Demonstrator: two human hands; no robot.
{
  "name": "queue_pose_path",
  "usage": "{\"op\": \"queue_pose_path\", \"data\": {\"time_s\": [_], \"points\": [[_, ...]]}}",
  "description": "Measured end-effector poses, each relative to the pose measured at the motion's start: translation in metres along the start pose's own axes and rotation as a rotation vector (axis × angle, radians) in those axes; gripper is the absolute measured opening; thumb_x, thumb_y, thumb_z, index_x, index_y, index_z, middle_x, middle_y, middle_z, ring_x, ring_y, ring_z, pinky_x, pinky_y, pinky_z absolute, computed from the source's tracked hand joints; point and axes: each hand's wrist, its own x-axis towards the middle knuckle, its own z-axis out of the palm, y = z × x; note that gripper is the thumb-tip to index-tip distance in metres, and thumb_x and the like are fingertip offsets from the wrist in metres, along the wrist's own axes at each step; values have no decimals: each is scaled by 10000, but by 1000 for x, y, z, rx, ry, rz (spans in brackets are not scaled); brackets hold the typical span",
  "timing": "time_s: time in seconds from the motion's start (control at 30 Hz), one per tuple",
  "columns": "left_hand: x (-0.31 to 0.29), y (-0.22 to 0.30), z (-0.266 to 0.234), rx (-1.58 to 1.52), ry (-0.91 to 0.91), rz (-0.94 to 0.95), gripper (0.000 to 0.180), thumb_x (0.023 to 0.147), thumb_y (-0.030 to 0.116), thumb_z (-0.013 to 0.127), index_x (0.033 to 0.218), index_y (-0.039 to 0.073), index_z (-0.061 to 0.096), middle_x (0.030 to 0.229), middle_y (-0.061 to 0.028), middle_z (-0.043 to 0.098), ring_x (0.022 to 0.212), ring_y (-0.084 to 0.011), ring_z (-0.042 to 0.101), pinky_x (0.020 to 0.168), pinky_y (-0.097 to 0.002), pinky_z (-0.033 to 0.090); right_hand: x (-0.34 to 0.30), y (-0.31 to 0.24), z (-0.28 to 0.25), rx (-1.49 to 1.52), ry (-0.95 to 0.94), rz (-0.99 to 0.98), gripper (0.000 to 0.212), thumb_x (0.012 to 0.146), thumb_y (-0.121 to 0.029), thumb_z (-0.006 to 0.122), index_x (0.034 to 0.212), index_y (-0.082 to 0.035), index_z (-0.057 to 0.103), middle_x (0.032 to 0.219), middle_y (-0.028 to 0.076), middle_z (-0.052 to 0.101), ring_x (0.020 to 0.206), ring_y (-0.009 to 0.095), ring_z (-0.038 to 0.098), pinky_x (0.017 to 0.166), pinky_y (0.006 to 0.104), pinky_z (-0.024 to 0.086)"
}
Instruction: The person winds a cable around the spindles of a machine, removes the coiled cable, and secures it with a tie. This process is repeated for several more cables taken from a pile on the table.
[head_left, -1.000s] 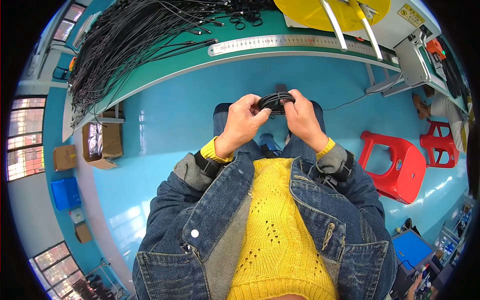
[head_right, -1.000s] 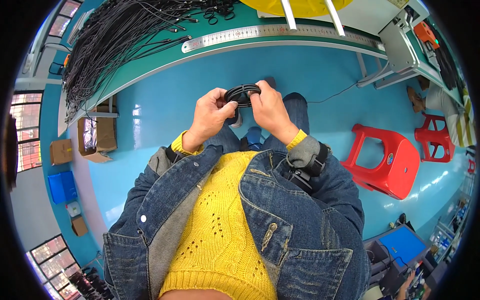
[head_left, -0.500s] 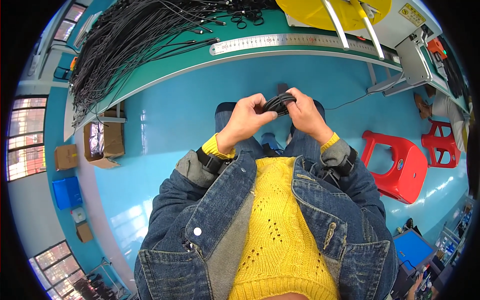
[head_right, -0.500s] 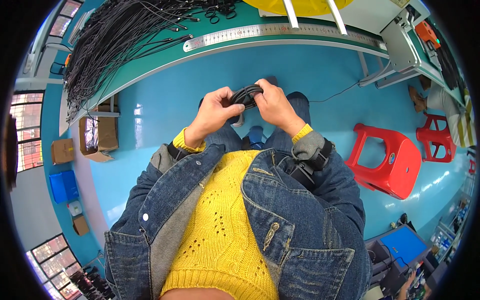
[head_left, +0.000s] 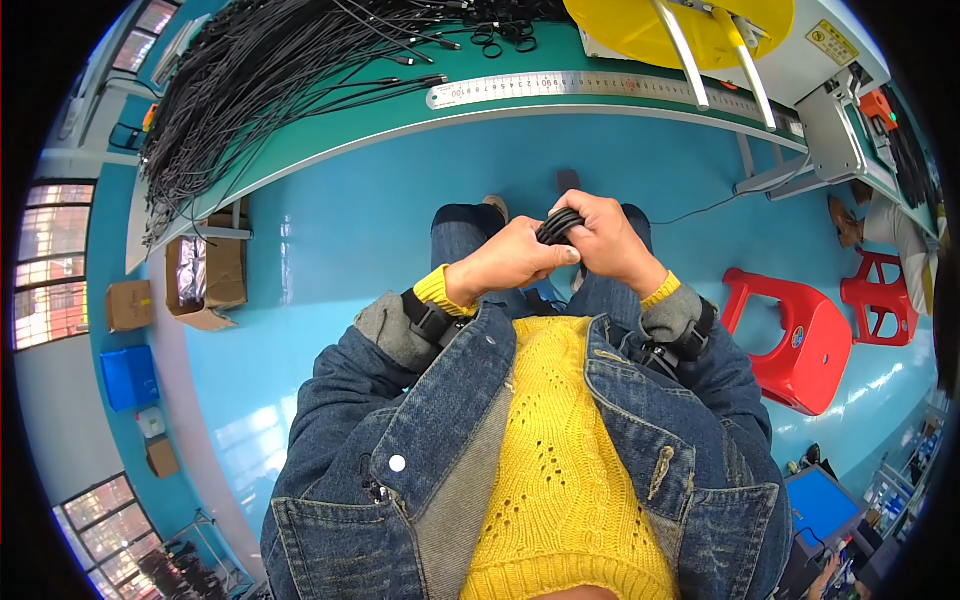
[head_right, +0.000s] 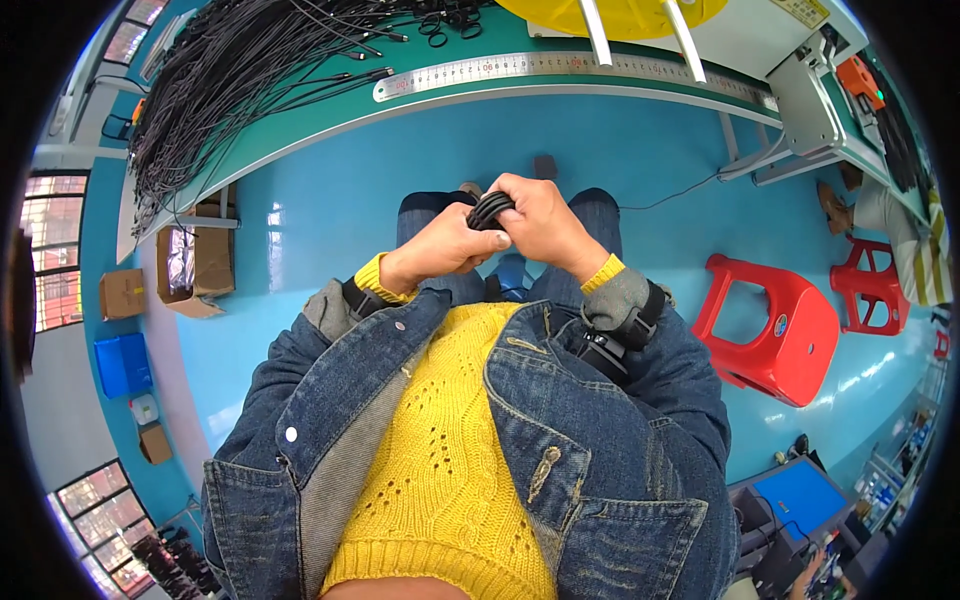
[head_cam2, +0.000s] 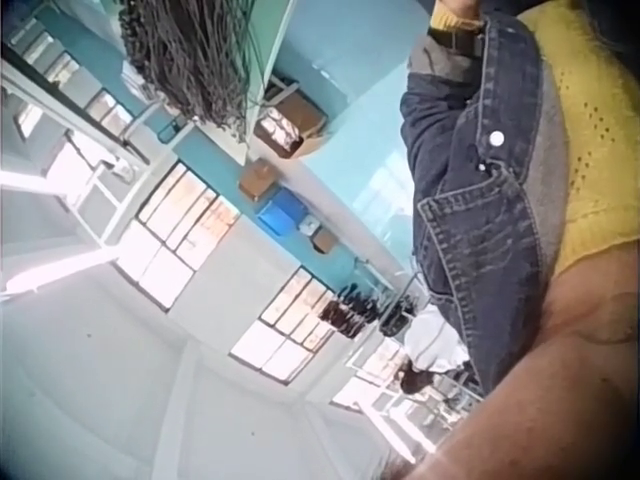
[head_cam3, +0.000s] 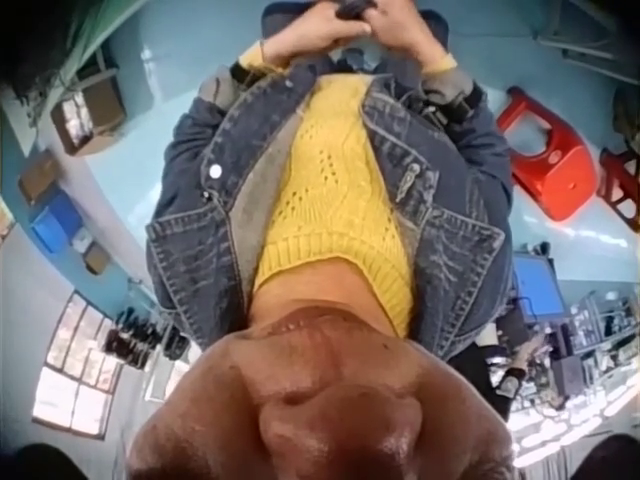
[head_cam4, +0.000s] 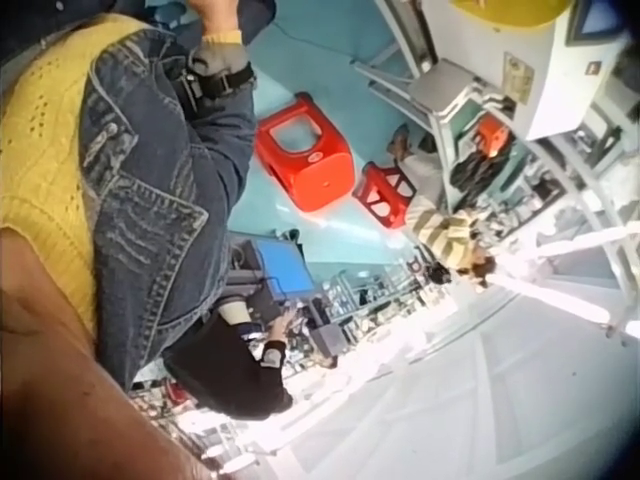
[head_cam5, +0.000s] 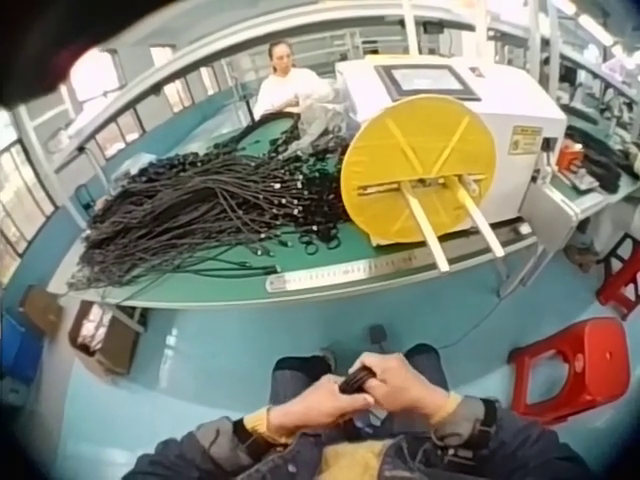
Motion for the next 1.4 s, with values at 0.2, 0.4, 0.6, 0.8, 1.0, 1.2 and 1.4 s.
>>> {"op": "queue_pose_path", "data": {"time_s": [0.2, 0.4, 0.6, 0.8, 1.0, 1.2, 1.4], "points": [[-1, 0, -2, -132, -64, -126, 248, 819, 292, 626, 783, 73, 516, 601, 27, 434, 445, -46, 339, 378, -202, 247, -8, 8, 2, -22, 63, -1, 85, 738, -27, 513, 818, 0, 522, 656, 160, 585, 617, 308, 599, 542, 361, 453], [8, 1, -21, -653, -285, -256, 234, 805, 259, 629, 845, 54, 523, 736, -13, 486, 545, -65, 411, 402, -217, 294, 3, 13, -6, 48, -118, 161, 114, 769, -85, 528, 848, -5, 513, 678, 140, 584, 624, 250, 586, 563, 331, 449], [-3, 2, -10, 383, 27, 311, 328, 673, 142, 705, 910, 4, 527, 761, -40, 529, 624, -138, 490, 547, -272, 413, 9, -7, -5, 88, -116, 169, 185, 817, -181, 535, 847, -5, 486, 743, 178, 575, 666, 286, 567, 576, 327, 434], [-9, -4, 5, 565, 183, 372, 325, 704, 83, 635, 994, -13, 524, 863, -184, 595, 856, -283, 592, 701, -364, 461, 8, -22, 5, -176, 49, 236, 266, 818, -270, 563, 757, -17, 507, 724, 178, 580, 652, 356, 560, 524, 420, 417], [1, -13, -1, 759, 499, 617, 276, 775, 61, 560, 1037, -9, 509, 843, -201, 596, 834, -343, 595, 701, -365, 478, 21, -3, 5, -313, 156, 48, 301, 856, -267, 472, 697, -14, 514, 661, 193, 559, 661, 401, 535, 535, 488, 385], [-5, 25, -9, 400, 61, 30, 248, 803, 72, 536, 1039, -2, 513, 779, -191, 599, 689, -352, 596, 612, -370, 488, 31, 19, 2, -65, 59, 533, 457, 862, -402, 388, 663, -13, 518, 534, 177, 525, 532, 342, 531, 462, 416, 400], [-6, 8, -7, 550, 266, 278, 190, 803, 77, 542, 972, -9, 528, 714, -162, 606, 635, -273, 617, 568, -352, 485, 33, 7, -11, 146, -74, 934, 535, 861, -462, 367, 583, -22, 491, 448, 57, 437, 375, 147, 427, 353, 316, 317]]}}
